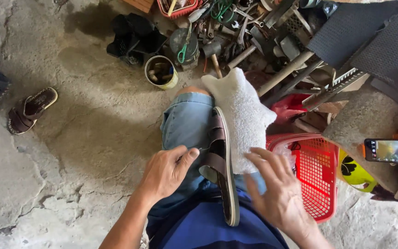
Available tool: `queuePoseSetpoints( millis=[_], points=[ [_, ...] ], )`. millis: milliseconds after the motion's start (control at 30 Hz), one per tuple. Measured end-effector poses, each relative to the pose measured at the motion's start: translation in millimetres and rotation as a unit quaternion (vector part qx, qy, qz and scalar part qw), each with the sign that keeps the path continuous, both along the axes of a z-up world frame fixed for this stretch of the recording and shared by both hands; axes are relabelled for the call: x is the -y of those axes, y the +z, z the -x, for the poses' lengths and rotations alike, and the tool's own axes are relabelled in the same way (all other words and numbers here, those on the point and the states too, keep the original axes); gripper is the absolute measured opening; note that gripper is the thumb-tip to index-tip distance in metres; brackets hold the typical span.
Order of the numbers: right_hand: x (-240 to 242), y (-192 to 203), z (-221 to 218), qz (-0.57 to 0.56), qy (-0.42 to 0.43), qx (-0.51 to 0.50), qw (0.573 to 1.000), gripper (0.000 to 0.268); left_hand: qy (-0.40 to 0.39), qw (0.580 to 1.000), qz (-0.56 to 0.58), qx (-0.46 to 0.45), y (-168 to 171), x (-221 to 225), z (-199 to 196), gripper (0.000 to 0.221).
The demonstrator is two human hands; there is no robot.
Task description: Hand-stitching the sole and straps of a brown leather sandal using a needle and thread.
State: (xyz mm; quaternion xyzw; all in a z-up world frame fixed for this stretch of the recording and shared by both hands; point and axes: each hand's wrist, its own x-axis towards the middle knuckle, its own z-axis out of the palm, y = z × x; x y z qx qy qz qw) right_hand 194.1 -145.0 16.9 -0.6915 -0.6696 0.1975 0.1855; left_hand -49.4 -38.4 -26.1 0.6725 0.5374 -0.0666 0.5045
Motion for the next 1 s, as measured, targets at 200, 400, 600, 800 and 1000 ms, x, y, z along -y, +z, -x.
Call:
queuePoseSetpoints(
  millis=[200, 400, 600, 800, 1000],
  points=[
    [-8.6, 8.7, 24.1, -0.029, 0.108, -0.016, 0.994, 0.039, -0.014, 1.0, -0.025, -0.01, 9.9, -1.6, -12.0, 0.065],
    [-6.5, -4.3, 10.9, -0.007, 0.055, -0.044, 0.997, 0.02, -0.045, 0.998, 0.01, -0.048, 17.5, 0.2, -25.2, 0.067],
    [-16.2, -23.7, 11.7, -0.034, 0.009, -0.076, 0.996, 0.016, -0.039, 0.999, -0.004, -0.003, 19.2, 6.3, -29.0, 0.064],
    [-17.9, -32.8, 8.8, -0.092, 0.059, -0.023, 0.994, 0.023, 0.008, 0.996, 0.065, 0.054, 24.3, 8.9, -32.4, 0.066],
    [-23.6, -28.5, 5.2, 0.092, 0.104, -0.061, 0.989, 0.037, 0.015, 0.992, 0.101, 0.076, 27.3, 9.2, -40.2, 0.075]
  ],
)
